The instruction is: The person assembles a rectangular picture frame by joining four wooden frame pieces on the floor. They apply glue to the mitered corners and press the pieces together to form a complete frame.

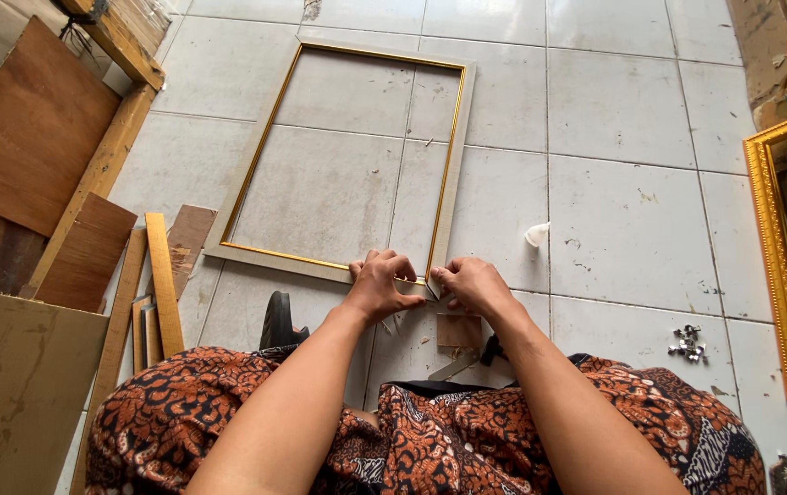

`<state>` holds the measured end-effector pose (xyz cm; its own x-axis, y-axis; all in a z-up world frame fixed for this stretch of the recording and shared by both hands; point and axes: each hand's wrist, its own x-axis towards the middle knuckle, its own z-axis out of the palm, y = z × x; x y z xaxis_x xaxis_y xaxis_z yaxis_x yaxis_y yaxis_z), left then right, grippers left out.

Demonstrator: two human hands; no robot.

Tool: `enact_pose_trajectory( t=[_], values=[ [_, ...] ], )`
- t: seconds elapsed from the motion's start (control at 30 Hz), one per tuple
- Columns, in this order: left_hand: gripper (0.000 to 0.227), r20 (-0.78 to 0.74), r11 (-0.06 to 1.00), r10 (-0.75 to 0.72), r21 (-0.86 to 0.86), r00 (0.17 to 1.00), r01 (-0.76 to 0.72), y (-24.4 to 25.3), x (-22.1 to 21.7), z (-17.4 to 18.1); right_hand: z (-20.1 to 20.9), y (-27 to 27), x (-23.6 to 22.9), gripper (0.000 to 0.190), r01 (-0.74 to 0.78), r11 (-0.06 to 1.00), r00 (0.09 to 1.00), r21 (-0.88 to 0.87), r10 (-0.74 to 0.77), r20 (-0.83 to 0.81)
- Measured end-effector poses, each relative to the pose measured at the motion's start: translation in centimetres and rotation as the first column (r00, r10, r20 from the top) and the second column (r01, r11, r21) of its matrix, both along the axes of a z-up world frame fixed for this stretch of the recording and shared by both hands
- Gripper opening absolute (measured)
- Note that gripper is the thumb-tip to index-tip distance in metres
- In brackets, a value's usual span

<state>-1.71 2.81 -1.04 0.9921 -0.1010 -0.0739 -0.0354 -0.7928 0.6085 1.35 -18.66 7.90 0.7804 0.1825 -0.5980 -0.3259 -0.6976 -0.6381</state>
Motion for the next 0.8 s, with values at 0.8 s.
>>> enact_pose_trajectory(
  t=[0.8],
  values=[
    [0.032, -0.016, 0.998, -0.036, 0.053, 0.999, 0.037, -0.2, 1.2, 0.5, -2.4, 0.6, 3.0, 0.045, -0.310, 0.859, 0.918, -0.407, 0.381, 0.106]
  ],
)
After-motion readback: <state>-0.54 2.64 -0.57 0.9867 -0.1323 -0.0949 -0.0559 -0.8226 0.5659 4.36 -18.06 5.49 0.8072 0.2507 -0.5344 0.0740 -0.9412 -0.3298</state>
